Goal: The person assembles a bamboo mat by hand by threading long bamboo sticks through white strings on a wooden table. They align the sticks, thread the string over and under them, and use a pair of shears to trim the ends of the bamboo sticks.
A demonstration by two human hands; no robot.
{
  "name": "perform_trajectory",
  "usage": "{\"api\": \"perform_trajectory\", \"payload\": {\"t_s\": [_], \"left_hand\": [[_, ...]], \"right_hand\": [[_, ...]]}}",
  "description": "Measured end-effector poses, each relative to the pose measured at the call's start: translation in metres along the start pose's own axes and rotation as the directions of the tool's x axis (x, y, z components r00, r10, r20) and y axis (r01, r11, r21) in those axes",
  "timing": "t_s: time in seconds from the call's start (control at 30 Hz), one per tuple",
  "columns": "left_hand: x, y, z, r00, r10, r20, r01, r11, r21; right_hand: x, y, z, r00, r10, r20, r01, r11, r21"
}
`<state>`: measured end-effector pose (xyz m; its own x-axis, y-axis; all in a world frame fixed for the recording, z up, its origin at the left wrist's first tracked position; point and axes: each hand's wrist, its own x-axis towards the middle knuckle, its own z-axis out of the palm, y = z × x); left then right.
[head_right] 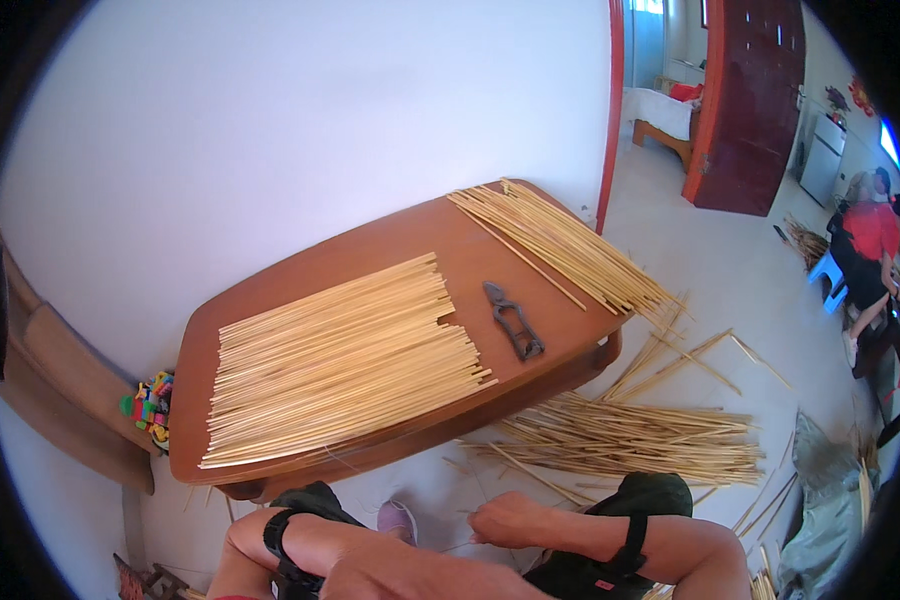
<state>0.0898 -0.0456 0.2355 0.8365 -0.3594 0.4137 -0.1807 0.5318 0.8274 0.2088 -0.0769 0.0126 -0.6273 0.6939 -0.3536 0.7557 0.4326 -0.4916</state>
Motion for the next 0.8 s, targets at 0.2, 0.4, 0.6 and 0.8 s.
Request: {"api": "perform_trajectory", "payload": {"t_s": [0.2, 0.4, 0.6, 0.8], "left_hand": [[0.006, -0.012, 0.012, 0.935, 0.353, 0.017, -0.347, 0.926, -0.148], [0.011, -0.012, -0.002, 0.913, 0.4, 0.077, -0.39, 0.913, -0.119], [0.009, -0.015, 0.005, 0.912, 0.409, 0.016, -0.403, 0.904, -0.14], [0.01, -0.009, 0.008, 0.91, 0.414, 0.0, -0.405, 0.89, -0.21]], "right_hand": [[-0.001, 0.006, 0.008, 0.999, 0.006, -0.045, -0.007, 1.0, -0.028], [-0.006, 0.01, 0.011, 0.999, 0.033, -0.015, -0.034, 0.999, -0.038], [-0.005, 0.007, 0.009, 0.999, 0.011, -0.034, -0.012, 0.999, -0.032], [-0.003, 0.009, 0.01, 1.0, 0.016, -0.019, -0.017, 0.999, -0.033]]}}
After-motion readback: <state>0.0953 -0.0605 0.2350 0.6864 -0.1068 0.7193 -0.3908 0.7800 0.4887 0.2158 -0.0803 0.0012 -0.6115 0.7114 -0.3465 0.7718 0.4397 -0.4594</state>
